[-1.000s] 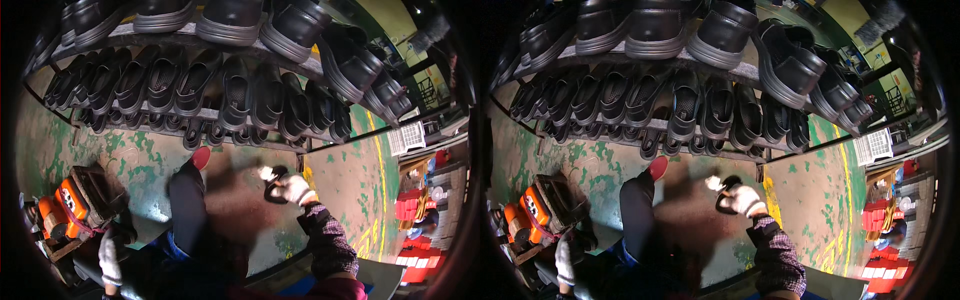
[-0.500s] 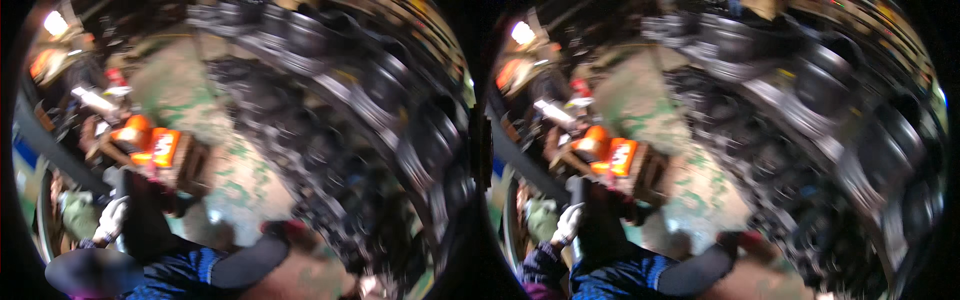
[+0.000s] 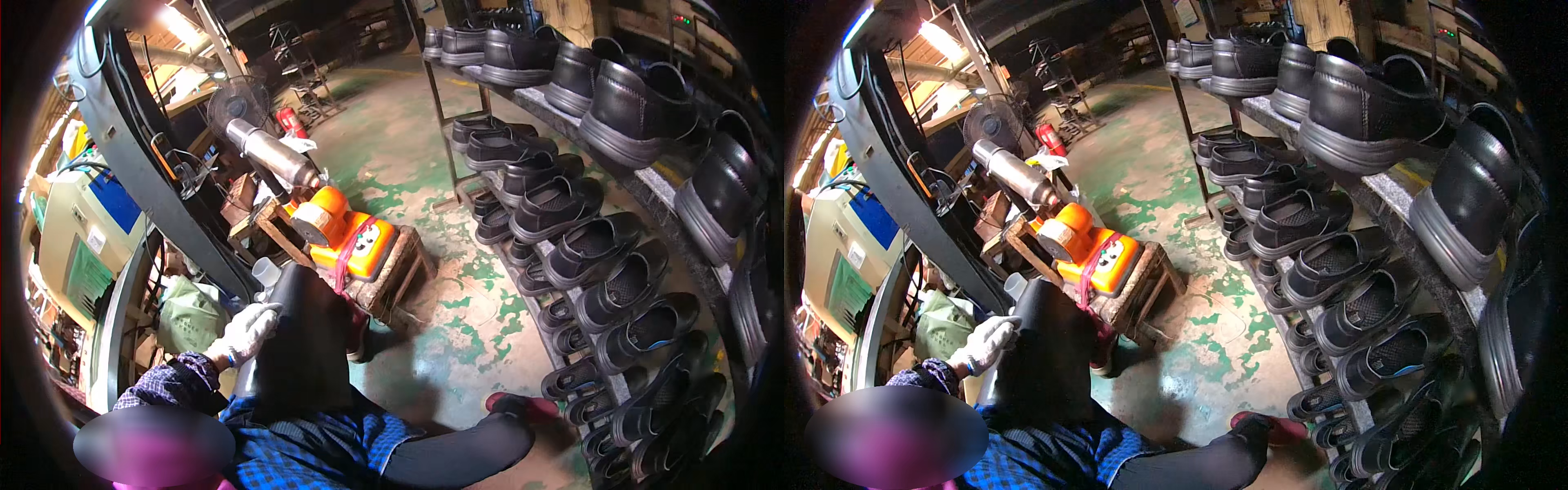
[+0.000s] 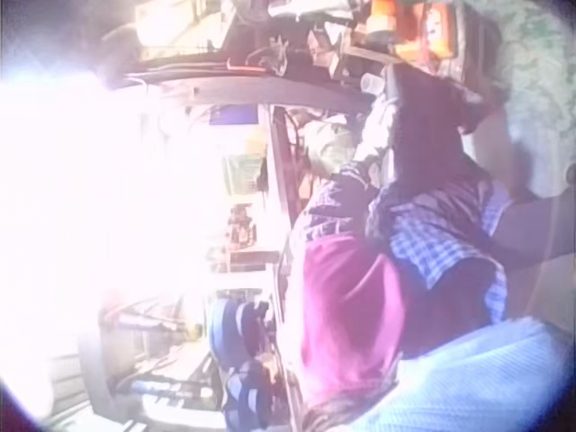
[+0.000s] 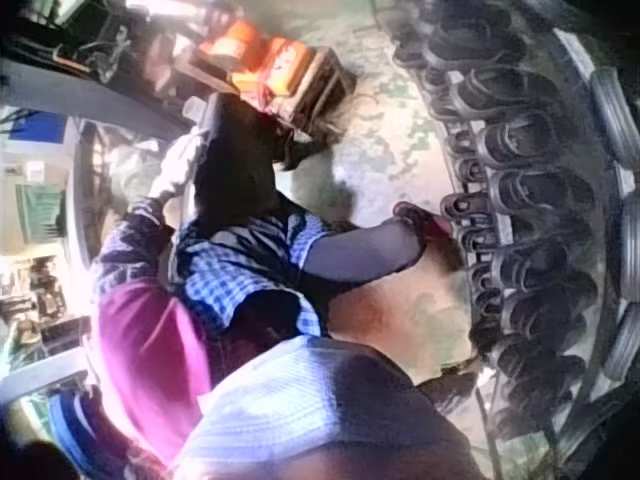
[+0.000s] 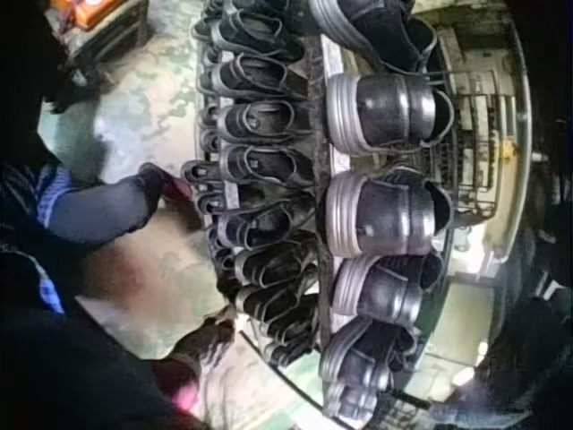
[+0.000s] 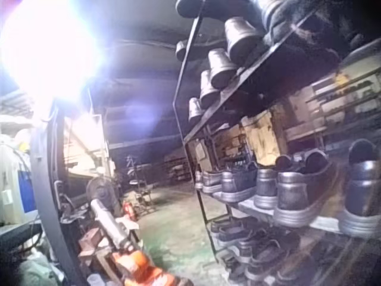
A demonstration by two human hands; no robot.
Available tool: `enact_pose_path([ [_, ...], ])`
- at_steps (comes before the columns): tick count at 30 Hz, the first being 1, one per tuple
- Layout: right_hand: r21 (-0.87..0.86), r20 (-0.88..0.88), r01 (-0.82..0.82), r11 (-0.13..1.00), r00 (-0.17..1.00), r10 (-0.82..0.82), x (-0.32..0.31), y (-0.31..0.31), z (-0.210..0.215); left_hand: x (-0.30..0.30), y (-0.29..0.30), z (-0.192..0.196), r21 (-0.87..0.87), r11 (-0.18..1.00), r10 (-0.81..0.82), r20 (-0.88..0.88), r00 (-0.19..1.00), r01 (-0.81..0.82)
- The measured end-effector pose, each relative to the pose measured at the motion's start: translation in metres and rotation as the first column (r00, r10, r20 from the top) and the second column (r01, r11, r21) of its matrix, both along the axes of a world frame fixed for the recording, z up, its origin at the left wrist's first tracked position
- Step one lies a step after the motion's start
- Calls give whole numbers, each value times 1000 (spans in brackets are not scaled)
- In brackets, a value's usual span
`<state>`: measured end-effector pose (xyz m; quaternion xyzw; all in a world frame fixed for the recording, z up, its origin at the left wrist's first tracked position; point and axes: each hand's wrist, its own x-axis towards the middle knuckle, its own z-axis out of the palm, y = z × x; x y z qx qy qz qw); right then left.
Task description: Clean and polish finished shoes using a brush and cloth in a manufacturing setting.
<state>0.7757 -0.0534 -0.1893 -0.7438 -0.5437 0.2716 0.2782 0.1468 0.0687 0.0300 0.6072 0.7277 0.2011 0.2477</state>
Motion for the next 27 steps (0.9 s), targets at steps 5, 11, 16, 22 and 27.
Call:
enact_pose_path([
  [5, -12, -46, -7, 1000, 999, 6, -6, -11, 25, -6, -9, 3, -99, 994, 34, -140, 990, -49],
  [11, 14, -92, -23, 1000, 995, 24, -35, -8, 73, -6, -9, 4, -91, 996, -38, -279, 960, 13],
  [16, 119, -112, -41, 992, 992, 54, -94, 20, 135, -30, -4, -1, -1, 984, -171, -235, 957, 176],
  [22, 265, -83, -97, 959, 989, 123, -192, 47, 228, -89, 2, -77, 117, 889, -443, 463, 768, 442],
  [27, 301, -21, -121, 946, 991, 134, -271, 48, 291, -25, 14, -62, 314, 436, -862, -124, 492, 843],
])
